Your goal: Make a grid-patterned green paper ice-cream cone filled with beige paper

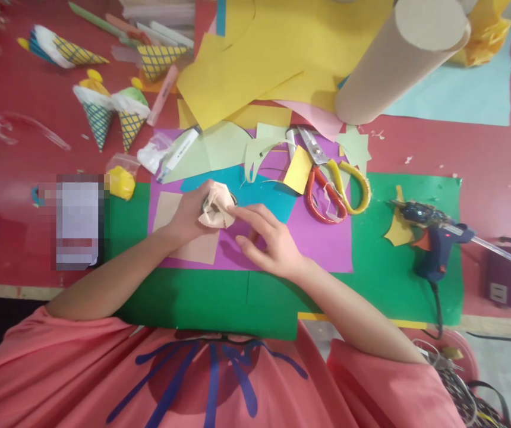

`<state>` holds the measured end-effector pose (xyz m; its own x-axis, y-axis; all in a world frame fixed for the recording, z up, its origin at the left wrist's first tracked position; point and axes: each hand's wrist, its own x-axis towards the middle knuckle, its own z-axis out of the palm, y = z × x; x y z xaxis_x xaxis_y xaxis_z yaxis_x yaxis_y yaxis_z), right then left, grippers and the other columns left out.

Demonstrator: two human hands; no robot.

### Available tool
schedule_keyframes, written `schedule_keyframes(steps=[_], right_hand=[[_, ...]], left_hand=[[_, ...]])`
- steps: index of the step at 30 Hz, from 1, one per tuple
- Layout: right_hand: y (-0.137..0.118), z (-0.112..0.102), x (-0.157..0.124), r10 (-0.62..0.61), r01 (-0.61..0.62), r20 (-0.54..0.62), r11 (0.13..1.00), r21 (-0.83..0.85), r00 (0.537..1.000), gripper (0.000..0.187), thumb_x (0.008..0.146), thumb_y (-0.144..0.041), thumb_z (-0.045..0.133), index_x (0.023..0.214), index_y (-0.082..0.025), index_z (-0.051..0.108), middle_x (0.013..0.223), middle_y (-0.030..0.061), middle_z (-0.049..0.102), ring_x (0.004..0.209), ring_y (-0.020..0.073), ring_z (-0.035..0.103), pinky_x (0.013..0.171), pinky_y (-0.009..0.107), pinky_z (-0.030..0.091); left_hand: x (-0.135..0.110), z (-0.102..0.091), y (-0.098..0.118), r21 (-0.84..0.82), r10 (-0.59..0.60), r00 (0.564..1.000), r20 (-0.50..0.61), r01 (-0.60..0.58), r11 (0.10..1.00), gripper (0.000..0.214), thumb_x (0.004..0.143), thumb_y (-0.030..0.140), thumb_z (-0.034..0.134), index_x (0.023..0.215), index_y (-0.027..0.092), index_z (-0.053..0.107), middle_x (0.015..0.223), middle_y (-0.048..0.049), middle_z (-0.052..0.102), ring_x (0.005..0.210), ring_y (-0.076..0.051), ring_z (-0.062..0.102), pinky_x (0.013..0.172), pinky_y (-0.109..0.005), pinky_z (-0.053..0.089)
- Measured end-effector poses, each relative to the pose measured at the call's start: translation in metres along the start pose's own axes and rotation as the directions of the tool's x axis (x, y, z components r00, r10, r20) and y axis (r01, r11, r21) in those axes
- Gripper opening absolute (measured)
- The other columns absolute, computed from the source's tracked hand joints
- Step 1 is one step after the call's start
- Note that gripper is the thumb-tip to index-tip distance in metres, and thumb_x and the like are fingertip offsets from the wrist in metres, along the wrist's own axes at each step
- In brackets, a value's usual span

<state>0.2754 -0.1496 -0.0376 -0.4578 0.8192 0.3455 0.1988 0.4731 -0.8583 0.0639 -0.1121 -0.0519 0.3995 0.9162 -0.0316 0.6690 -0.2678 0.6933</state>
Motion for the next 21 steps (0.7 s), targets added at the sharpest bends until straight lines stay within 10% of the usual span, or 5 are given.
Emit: schedule_keyframes(steps=[16, 21], right_hand=[[0.0, 0.008, 0.002, 0.247, -0.257, 0.269, 0.966, 0.004, 0.931, 0.048, 0.092, -0.028, 0.052, 0.135, -0.008, 0.048, 0.059, -0.0055, 0.055, 0.049, 0.0059, 0.048, 0.049, 0.018, 0.036], [0.001, 0.006, 0.0, 0.159, -0.167, 0.101, 0.983, 0.079, 0.982, 0.046, 0.093, -0.026, 0.051, 0.137, -0.016, 0.043, 0.078, -0.0006, 0.067, 0.056, 0.0069, 0.057, 0.055, 0.019, 0.046]], left_hand=[[0.001, 0.0, 0.01, 0.163, 0.162, 0.984, 0.069, -0.171, 0.972, 0.022, 0.083, 0.036, 0.055, 0.101, 0.024, 0.054, 0.079, 0.0029, 0.067, 0.068, -0.015, 0.064, 0.056, -0.024, 0.037], [0.002, 0.002, 0.004, 0.077, 0.068, 0.997, 0.031, -0.07, 0.995, 0.025, 0.078, 0.032, 0.057, 0.102, 0.025, 0.053, 0.085, 0.0021, 0.067, 0.072, -0.018, 0.065, 0.057, -0.025, 0.04]])
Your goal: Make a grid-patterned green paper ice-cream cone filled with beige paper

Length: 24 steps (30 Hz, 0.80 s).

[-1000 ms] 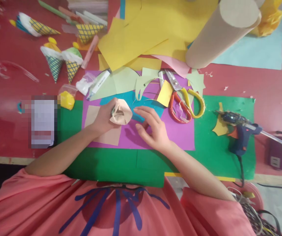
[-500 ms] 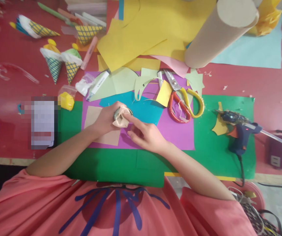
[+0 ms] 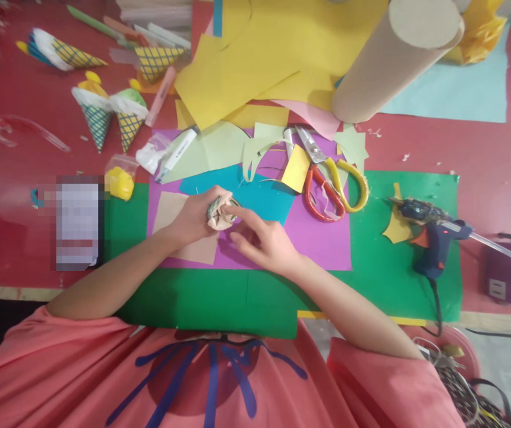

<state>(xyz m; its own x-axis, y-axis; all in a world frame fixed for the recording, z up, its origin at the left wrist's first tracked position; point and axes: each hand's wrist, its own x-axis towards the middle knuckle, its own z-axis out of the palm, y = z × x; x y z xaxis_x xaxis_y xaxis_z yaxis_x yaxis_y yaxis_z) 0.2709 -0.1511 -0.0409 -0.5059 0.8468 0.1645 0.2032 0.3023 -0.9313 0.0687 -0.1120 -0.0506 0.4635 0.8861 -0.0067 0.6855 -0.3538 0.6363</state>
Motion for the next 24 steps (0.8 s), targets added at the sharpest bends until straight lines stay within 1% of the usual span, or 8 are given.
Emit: schedule_keyframes(steps=[3, 5, 7, 9, 13, 16, 19, 24], right_hand=[[0.0011, -0.0032, -0.0013, -0.011, 0.015, -0.129, 0.999, 0.029, 0.992, 0.055, 0.094, -0.028, 0.049, 0.146, -0.02, 0.03, 0.083, 0.001, 0.068, 0.059, 0.0091, 0.058, 0.056, 0.021, 0.05], [0.0016, -0.0047, -0.0013, 0.009, -0.006, -0.087, 0.999, 0.038, 0.996, 0.065, 0.094, -0.03, 0.05, 0.151, -0.021, 0.019, 0.083, 0.0015, 0.068, 0.058, 0.0099, 0.057, 0.055, 0.022, 0.051], [0.0018, -0.0045, -0.0012, 0.016, -0.016, -0.006, 1.0, 0.027, 1.0, 0.07, 0.094, -0.031, 0.053, 0.152, -0.02, 0.017, 0.08, 0.0003, 0.068, 0.056, 0.0094, 0.057, 0.053, 0.021, 0.05], [0.002, -0.0027, -0.0017, -0.005, 0.004, 0.04, 1.0, 0.01, 0.999, 0.068, 0.093, -0.03, 0.054, 0.151, -0.019, 0.022, 0.076, -0.0013, 0.068, 0.053, 0.008, 0.056, 0.051, 0.019, 0.049], [0.0015, 0.0014, -0.0038, -0.077, 0.078, 0.035, 0.997, -0.029, 0.996, 0.059, 0.091, -0.025, 0.055, 0.146, -0.019, 0.034, 0.076, -0.0019, 0.069, 0.055, 0.0062, 0.059, 0.052, 0.015, 0.047], [0.0005, 0.0019, -0.0046, -0.092, 0.095, 0.05, 0.994, -0.06, 0.994, 0.054, 0.092, -0.024, 0.053, 0.143, -0.02, 0.038, 0.079, -0.0019, 0.07, 0.056, 0.0052, 0.059, 0.054, 0.015, 0.047], [-0.0004, 0.0012, -0.0044, -0.077, 0.085, 0.068, 0.989, -0.123, 0.995, 0.048, 0.092, -0.026, 0.051, 0.139, -0.019, 0.044, 0.08, -0.001, 0.07, 0.056, 0.0058, 0.059, 0.057, 0.017, 0.047], [-0.0009, 0.0016, -0.0026, 0.013, 0.004, 0.077, 0.976, -0.216, 0.997, 0.046, 0.092, -0.029, 0.049, 0.136, -0.017, 0.049, 0.074, -0.0011, 0.07, 0.05, 0.0069, 0.055, 0.054, 0.019, 0.043]], left_hand=[[0.0003, -0.0017, 0.0009, -0.036, -0.032, 0.999, 0.013, 0.033, 0.999, 0.024, 0.076, 0.03, 0.056, 0.1, 0.025, 0.053, 0.086, 0.0009, 0.067, 0.075, -0.019, 0.065, 0.059, -0.027, 0.042], [0.0002, -0.0034, 0.0026, -0.042, -0.028, 0.999, 0.038, 0.029, 0.999, 0.024, 0.076, 0.03, 0.056, 0.099, 0.024, 0.053, 0.084, 0.0012, 0.066, 0.073, -0.019, 0.065, 0.059, -0.027, 0.043], [-0.0001, -0.0043, 0.0036, -0.045, -0.015, 0.997, 0.077, 0.018, 0.999, 0.024, 0.076, 0.032, 0.056, 0.098, 0.024, 0.053, 0.08, 0.0022, 0.065, 0.069, -0.017, 0.063, 0.058, -0.026, 0.042], [-0.0001, -0.0043, 0.0037, -0.052, -0.006, 0.995, 0.102, 0.011, 0.999, 0.025, 0.074, 0.03, 0.056, 0.098, 0.023, 0.052, 0.078, 0.0027, 0.065, 0.065, -0.016, 0.061, 0.056, -0.025, 0.041], [0.0006, -0.0044, 0.0036, -0.07, 0.001, 0.997, 0.072, 0.004, 0.998, 0.027, 0.071, 0.024, 0.055, 0.098, 0.024, 0.053, 0.079, 0.0032, 0.066, 0.066, -0.015, 0.061, 0.056, -0.023, 0.04], [0.0013, -0.0062, 0.0054, -0.077, -0.007, 0.998, 0.07, 0.012, 0.997, 0.026, 0.072, 0.027, 0.055, 0.098, 0.024, 0.053, 0.081, 0.0041, 0.066, 0.068, -0.013, 0.062, 0.057, -0.021, 0.04], [0.0017, -0.0078, 0.0073, -0.086, -0.018, 0.997, 0.072, 0.024, 0.996, 0.025, 0.073, 0.032, 0.056, 0.097, 0.023, 0.053, 0.081, 0.0038, 0.066, 0.068, -0.013, 0.062, 0.058, -0.021, 0.041], [0.0019, -0.0069, 0.0081, -0.048, 0.001, 0.998, 0.07, 0.003, 0.999, 0.021, 0.077, 0.03, 0.052, 0.097, 0.022, 0.054, 0.083, 0.0017, 0.068, 0.07, -0.015, 0.064, 0.058, -0.023, 0.042]])
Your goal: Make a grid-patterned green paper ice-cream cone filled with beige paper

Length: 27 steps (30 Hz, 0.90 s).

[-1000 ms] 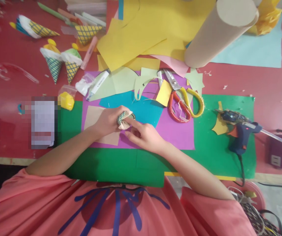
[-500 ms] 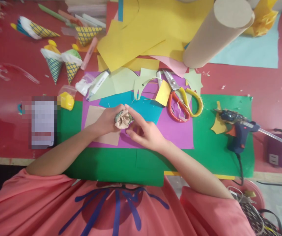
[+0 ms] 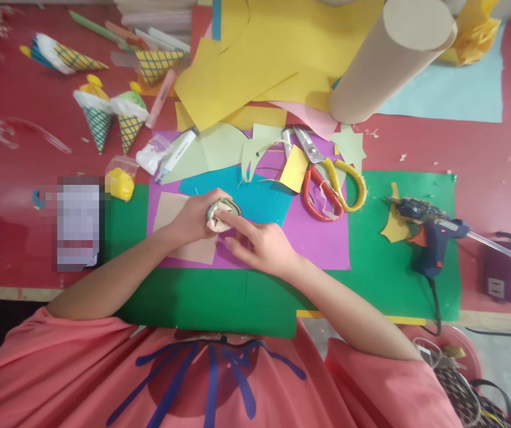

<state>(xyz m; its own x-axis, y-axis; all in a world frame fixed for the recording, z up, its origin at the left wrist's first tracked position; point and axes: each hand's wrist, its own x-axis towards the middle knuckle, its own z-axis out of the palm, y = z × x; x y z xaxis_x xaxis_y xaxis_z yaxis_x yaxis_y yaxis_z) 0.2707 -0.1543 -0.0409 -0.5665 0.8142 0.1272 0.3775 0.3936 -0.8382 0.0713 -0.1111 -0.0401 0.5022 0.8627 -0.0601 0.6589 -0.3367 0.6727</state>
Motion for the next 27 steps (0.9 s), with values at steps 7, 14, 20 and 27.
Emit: schedule_keyframes(steps=[7, 14, 20, 27], right_hand=[[-0.0029, 0.0045, 0.0054, 0.092, -0.086, 0.034, 0.987, -0.139, 0.995, 0.047, 0.09, -0.035, 0.051, 0.133, -0.015, 0.055, 0.065, -0.0011, 0.069, 0.046, 0.0095, 0.056, 0.051, 0.021, 0.039], [-0.0032, 0.0053, 0.0044, 0.046, -0.043, 0.018, 0.987, -0.152, 0.999, 0.047, 0.092, -0.038, 0.051, 0.133, -0.016, 0.053, 0.063, -0.002, 0.068, 0.046, 0.0092, 0.056, 0.05, 0.02, 0.039], [-0.0032, 0.0061, 0.001, -0.029, 0.004, -0.201, 0.992, -0.124, 0.979, 0.037, 0.091, -0.042, 0.056, 0.114, -0.014, 0.061, 0.057, -0.0031, 0.062, 0.045, 0.0077, 0.05, 0.048, 0.02, 0.038], [-0.0069, 0.0016, 0.005, -0.055, 0.033, -0.238, 0.995, -0.093, 0.97, 0.017, 0.091, -0.031, 0.058, 0.09, -0.017, 0.068, 0.07, 0.0016, 0.067, 0.054, 0.0079, 0.054, 0.053, 0.02, 0.041]], left_hand=[[0.0001, 0.0018, 0.0017, 0.084, -0.008, 0.999, 0.031, 0.005, 0.996, 0.026, 0.074, 0.035, 0.061, 0.094, 0.023, 0.05, 0.076, 0.0025, 0.065, 0.066, -0.016, 0.064, 0.055, -0.022, 0.04], [-0.0001, 0.0017, 0.0015, 0.118, 0.007, 1.0, -0.001, -0.007, 0.993, 0.025, 0.075, 0.032, 0.06, 0.096, 0.024, 0.05, 0.078, 0.0025, 0.066, 0.067, -0.016, 0.064, 0.056, -0.023, 0.04], [-0.0003, 0.0013, 0.0023, 0.156, 0.006, 1.0, -0.011, -0.004, 0.988, 0.026, 0.076, 0.033, 0.06, 0.098, 0.023, 0.05, 0.08, 0.0015, 0.069, 0.068, -0.017, 0.066, 0.054, -0.023, 0.038], [-0.0022, 0.005, -0.0015, 0.262, 0.038, 0.999, -0.038, -0.027, 0.965, 0.02, 0.082, 0.024, 0.054, 0.103, 0.024, 0.055, 0.08, 0.0015, 0.07, 0.071, -0.017, 0.066, 0.055, -0.025, 0.036]])
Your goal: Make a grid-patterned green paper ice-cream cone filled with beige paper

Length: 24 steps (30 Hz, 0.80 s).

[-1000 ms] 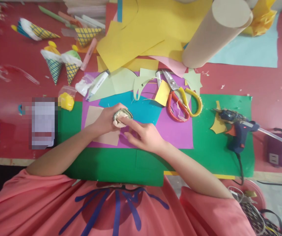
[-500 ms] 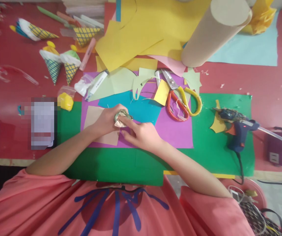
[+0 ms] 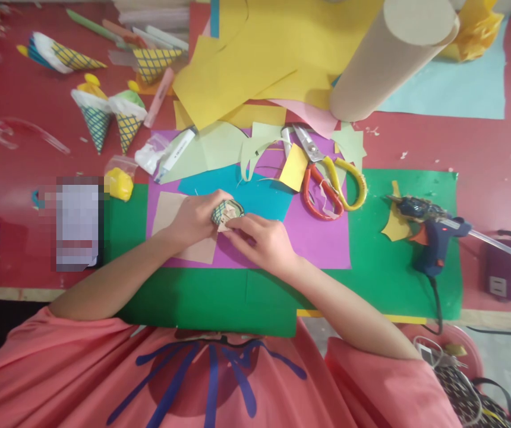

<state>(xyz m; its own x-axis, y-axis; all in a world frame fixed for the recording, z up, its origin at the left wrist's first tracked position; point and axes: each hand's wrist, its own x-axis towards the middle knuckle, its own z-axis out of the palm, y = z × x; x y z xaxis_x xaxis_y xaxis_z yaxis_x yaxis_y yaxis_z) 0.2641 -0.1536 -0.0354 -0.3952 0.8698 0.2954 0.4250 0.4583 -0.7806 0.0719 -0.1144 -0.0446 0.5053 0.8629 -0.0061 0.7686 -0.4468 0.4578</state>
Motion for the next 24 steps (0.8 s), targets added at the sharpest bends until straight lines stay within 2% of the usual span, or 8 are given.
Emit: schedule_keyframes(steps=[4, 7, 9, 12, 15, 17, 21, 24], right_hand=[[0.0019, -0.0025, 0.0056, 0.104, -0.101, -0.006, 0.978, 0.183, 0.995, 0.013, 0.088, -0.025, 0.062, 0.084, -0.016, 0.07, 0.073, 0.0025, 0.069, 0.063, 0.0098, 0.06, 0.059, 0.021, 0.045], [0.0037, 0.0007, 0.0068, 0.205, -0.193, -0.033, 0.957, 0.217, 0.978, 0.008, 0.085, -0.023, 0.064, 0.082, -0.017, 0.069, 0.073, 0.0008, 0.069, 0.061, 0.0092, 0.059, 0.058, 0.021, 0.045], [0.0046, 0.0041, 0.0055, 0.233, -0.212, -0.078, 0.955, 0.208, 0.969, 0.003, 0.083, -0.02, 0.067, 0.083, -0.017, 0.066, 0.069, -0.0016, 0.066, 0.054, 0.0073, 0.055, 0.053, 0.019, 0.043], [0.0055, 0.0062, 0.0022, 0.132, -0.116, -0.133, 0.986, 0.121, 0.982, 0.004, 0.083, -0.016, 0.065, 0.082, -0.018, 0.061, 0.069, -0.0025, 0.064, 0.05, 0.0061, 0.051, 0.049, 0.019, 0.042], [0.0063, 0.0033, -0.0001, -0.085, 0.083, -0.106, 0.996, -0.027, 0.991, 0.011, 0.088, -0.013, 0.054, 0.09, -0.017, 0.064, 0.087, 0.005, 0.07, 0.073, 0.0118, 0.065, 0.06, 0.021, 0.05], [0.0062, 0.0006, -0.0009, -0.172, 0.165, -0.059, 0.981, -0.101, 0.983, 0.02, 0.09, -0.012, 0.049, 0.099, -0.017, 0.066, 0.101, 0.0095, 0.07, 0.088, 0.0156, 0.069, 0.066, 0.024, 0.054], [0.0039, -0.0022, -0.0019, -0.172, 0.169, -0.001, 0.969, -0.178, 0.985, 0.024, 0.091, -0.017, 0.048, 0.108, -0.016, 0.066, 0.115, 0.0119, 0.067, 0.079, 0.0145, 0.069, 0.062, 0.026, 0.056], [0.002, -0.0022, -0.0017, -0.126, 0.132, 0.047, 0.976, -0.172, 0.991, 0.028, 0.093, -0.02, 0.048, 0.115, -0.016, 0.064, 0.122, 0.0123, 0.065, 0.089, 0.0167, 0.071, 0.068, 0.027, 0.059]], left_hand=[[-0.0006, 0.0008, 0.0006, 0.005, 0.034, 0.999, -0.002, -0.034, 0.999, 0.021, 0.081, 0.023, 0.056, 0.102, 0.023, 0.057, 0.081, 0.0007, 0.07, 0.073, -0.018, 0.067, 0.058, -0.025, 0.039], [-0.0007, 0.0017, 0.0027, -0.007, 0.103, 0.994, -0.024, -0.103, 0.995, 0.018, 0.084, 0.025, 0.055, 0.101, 0.021, 0.059, 0.081, -0.0009, 0.07, 0.073, -0.018, 0.066, 0.061, -0.025, 0.041], [-0.0008, 0.0023, 0.004, -0.002, 0.121, 0.992, -0.024, -0.121, 0.993, 0.018, 0.085, 0.023, 0.054, 0.102, 0.02, 0.059, 0.082, -0.0017, 0.07, 0.074, -0.018, 0.067, 0.062, -0.025, 0.041], [-0.0009, 0.0025, 0.0046, 0.005, 0.092, 0.996, -0.005, -0.092, 0.996, 0.02, 0.083, 0.022, 0.055, 0.102, 0.021, 0.06, 0.084, -0.0017, 0.07, 0.076, -0.019, 0.067, 0.063, -0.025, 0.042], [-0.001, 0.0018, 0.0034, 0.013, 0.027, 1.0, -0.006, -0.027, 1.0, 0.024, 0.081, 0.02, 0.055, 0.105, 0.022, 0.058, 0.084, -0.0007, 0.07, 0.077, -0.019, 0.067, 0.062, -0.025, 0.042], [-0.001, 0.0013, 0.0021, 0.028, -0.008, 1.0, -0.027, 0.008, 1.0, 0.028, 0.079, 0.017, 0.053, 0.106, 0.023, 0.057, 0.082, 0.0006, 0.069, 0.075, -0.019, 0.067, 0.059, -0.025, 0.04], [-0.001, 0.0018, -0.0006, 0.034, -0.008, 0.995, -0.097, 0.012, 0.999, 0.026, 0.078, 0.021, 0.055, 0.104, 0.024, 0.054, 0.079, 0.003, 0.069, 0.069, -0.017, 0.066, 0.054, -0.024, 0.034], [-0.0011, 0.0028, -0.0025, 0.025, 0.009, 0.991, -0.13, -0.005, 1.0, 0.024, 0.079, 0.024, 0.056, 0.103, 0.024, 0.053, 0.08, 0.0038, 0.069, 0.067, -0.016, 0.065, 0.053, -0.024, 0.034]])
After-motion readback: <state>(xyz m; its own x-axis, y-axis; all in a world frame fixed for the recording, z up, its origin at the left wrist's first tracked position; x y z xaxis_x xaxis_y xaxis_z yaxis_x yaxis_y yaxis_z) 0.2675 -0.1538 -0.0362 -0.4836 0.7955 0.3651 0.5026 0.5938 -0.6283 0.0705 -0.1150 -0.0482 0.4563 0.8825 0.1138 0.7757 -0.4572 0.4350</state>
